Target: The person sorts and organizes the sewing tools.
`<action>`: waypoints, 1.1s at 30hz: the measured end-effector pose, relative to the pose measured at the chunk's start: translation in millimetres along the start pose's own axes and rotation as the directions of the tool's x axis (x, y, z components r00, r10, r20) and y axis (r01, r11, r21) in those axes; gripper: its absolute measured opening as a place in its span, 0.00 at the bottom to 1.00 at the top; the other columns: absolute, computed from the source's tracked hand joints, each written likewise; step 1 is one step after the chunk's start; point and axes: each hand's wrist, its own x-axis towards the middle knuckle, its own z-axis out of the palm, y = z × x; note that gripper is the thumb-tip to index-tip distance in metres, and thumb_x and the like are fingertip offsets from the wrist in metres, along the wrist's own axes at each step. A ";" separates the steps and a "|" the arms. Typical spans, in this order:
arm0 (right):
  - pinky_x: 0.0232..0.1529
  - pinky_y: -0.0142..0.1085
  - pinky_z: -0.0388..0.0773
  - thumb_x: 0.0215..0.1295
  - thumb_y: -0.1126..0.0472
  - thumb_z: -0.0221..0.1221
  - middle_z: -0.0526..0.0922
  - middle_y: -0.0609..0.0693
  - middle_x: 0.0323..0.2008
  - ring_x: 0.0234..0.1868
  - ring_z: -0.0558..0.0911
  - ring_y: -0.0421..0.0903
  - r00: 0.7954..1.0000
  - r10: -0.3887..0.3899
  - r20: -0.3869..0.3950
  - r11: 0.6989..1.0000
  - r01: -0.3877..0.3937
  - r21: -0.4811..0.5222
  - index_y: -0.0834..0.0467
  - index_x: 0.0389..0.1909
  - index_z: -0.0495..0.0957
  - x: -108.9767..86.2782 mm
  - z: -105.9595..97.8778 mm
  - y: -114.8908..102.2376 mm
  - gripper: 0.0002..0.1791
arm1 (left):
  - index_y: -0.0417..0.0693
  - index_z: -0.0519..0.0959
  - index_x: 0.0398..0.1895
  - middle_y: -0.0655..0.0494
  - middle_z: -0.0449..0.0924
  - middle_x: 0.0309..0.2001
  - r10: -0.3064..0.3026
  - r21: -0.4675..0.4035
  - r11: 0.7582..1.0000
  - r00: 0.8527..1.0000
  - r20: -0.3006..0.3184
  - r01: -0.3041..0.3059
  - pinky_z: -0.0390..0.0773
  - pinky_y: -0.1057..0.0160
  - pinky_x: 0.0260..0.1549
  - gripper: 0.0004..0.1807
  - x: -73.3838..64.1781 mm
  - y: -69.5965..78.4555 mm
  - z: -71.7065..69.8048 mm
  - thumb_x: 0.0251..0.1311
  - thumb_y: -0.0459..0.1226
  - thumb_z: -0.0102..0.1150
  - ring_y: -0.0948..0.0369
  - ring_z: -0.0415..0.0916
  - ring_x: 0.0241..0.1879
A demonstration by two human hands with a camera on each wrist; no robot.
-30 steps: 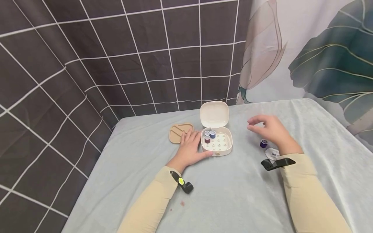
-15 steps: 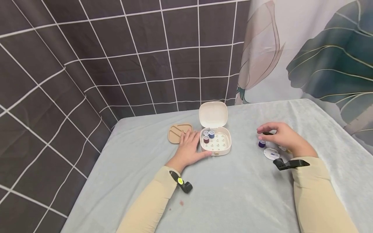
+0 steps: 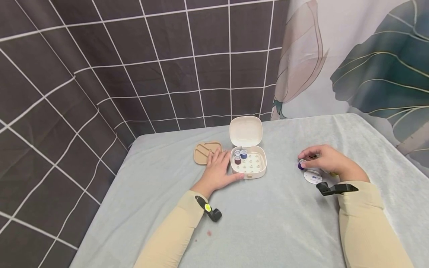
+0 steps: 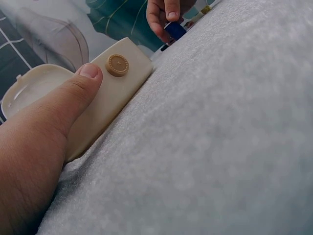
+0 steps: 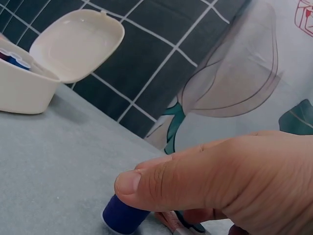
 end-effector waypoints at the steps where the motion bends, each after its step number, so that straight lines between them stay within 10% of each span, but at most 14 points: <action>1: 0.45 0.27 0.73 0.59 0.57 0.72 0.86 0.56 0.48 0.46 0.78 0.40 1.000 0.001 0.000 1.000 -0.001 -0.005 0.59 0.45 0.87 -0.2 0.0 -0.3 0.15 | 0.52 0.55 0.80 0.47 0.58 0.77 -0.001 0.001 1.000 1.000 0.001 0.001 0.34 0.40 0.76 0.56 0.2 0.0 0.0 0.56 0.74 0.53 0.46 0.37 0.80; 14: 0.48 0.41 0.73 0.62 0.53 0.70 0.88 0.51 0.41 0.46 0.79 0.49 0.999 0.026 -0.042 0.999 -0.028 -0.046 0.59 0.46 0.87 2.3 -3.4 -16.9 0.16 | 0.50 0.56 0.80 0.46 0.59 0.76 0.007 0.002 1.000 1.000 -0.002 -0.007 0.34 0.40 0.76 0.56 -1.8 0.5 -0.8 0.56 0.74 0.53 0.46 0.37 0.80; 33: 0.55 0.56 0.76 0.63 0.58 0.69 0.88 0.58 0.45 0.51 0.83 0.58 0.969 -0.218 -0.120 0.972 0.204 -0.117 0.63 0.48 0.86 39.8 15.4 -98.0 0.16 | 0.51 0.55 0.80 0.45 0.58 0.77 0.010 -0.004 1.000 1.000 -0.012 -0.010 0.32 0.41 0.76 0.56 -1.6 -1.5 3.2 0.56 0.74 0.53 0.46 0.37 0.80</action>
